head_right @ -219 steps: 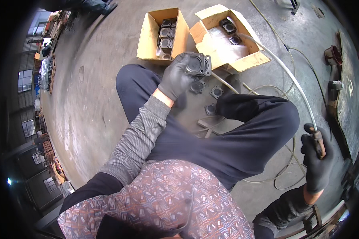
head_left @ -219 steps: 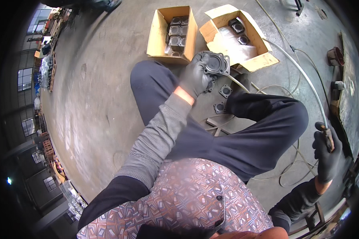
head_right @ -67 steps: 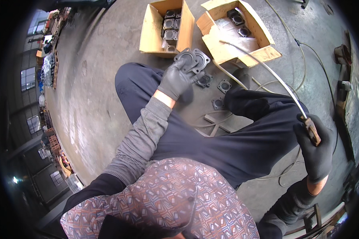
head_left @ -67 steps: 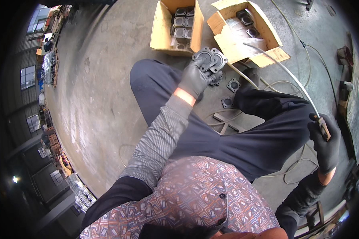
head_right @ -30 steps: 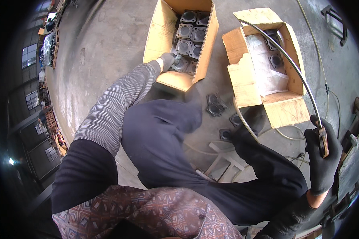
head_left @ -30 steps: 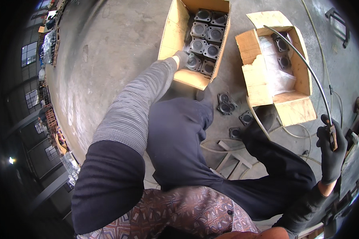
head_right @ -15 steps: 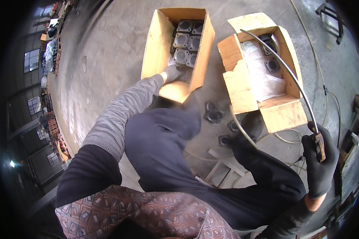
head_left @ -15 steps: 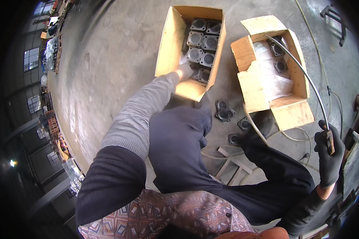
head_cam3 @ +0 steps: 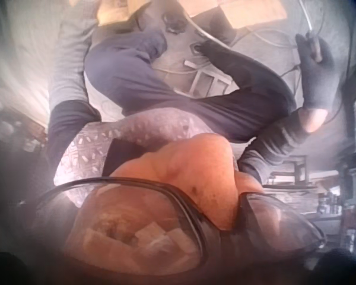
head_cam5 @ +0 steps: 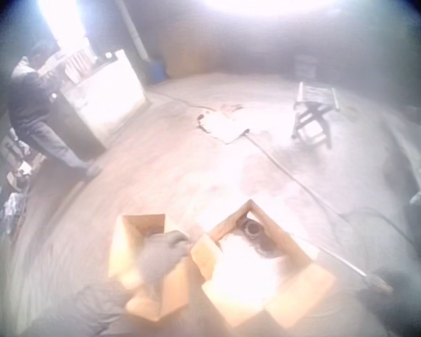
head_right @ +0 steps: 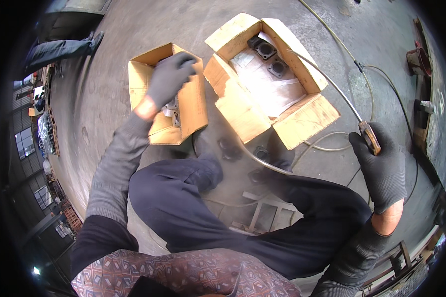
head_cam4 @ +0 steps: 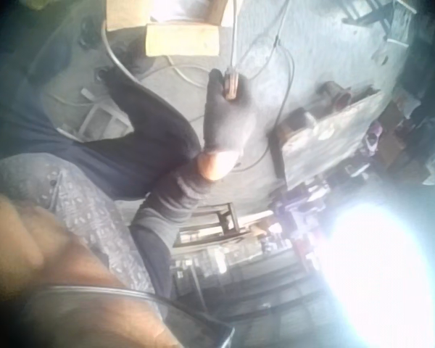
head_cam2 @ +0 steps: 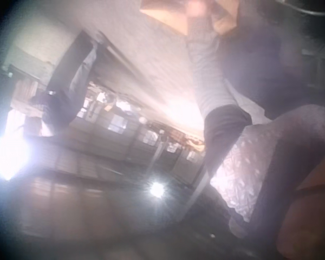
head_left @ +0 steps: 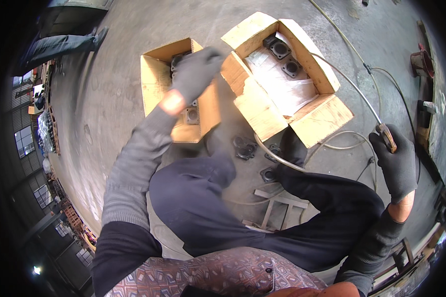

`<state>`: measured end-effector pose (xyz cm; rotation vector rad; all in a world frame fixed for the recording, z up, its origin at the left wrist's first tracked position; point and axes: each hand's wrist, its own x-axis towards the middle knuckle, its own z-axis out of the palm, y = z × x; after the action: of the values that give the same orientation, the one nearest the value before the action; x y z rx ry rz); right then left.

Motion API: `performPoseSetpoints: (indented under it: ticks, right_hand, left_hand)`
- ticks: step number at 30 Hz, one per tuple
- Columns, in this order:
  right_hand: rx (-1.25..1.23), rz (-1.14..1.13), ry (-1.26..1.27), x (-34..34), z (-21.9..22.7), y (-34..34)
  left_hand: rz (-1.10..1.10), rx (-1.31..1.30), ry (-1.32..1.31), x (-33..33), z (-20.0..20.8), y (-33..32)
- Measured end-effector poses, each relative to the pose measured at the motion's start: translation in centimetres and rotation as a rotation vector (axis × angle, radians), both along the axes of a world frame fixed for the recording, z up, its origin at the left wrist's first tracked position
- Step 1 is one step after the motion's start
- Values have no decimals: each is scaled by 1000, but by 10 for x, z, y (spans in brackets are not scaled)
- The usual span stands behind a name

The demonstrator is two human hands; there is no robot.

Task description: The person sits on the floor and uses a handheld air nozzle to blow air into and around metal parts. They pick up each part from a cardboard box, direct the air stream into its openings, and place it back into the box. The process is repeated for multiple parts.

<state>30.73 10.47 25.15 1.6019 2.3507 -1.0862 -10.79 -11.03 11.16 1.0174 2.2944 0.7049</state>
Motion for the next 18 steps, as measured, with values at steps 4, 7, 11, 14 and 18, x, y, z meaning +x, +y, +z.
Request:
performPoseSetpoints:
  ticks: [4,7,11,14,18]
  right_hand:
    - [-19,-49,2,-1,-2,1]
    - [-64,-44,-7,0,-4,2]
    - [-107,-154,50,0,-12,5]
    - [-178,-198,-5,-3,-13,13]
    - [-181,-166,-8,-8,-11,22]
  left_hand:
    - [-236,-168,-368,28,-100,132]
    - [488,-178,-827,40,-210,187]
    - [654,-72,-479,37,-323,226]
    - [828,-319,-344,48,-353,246]
    - [-278,-855,320,47,-350,252]
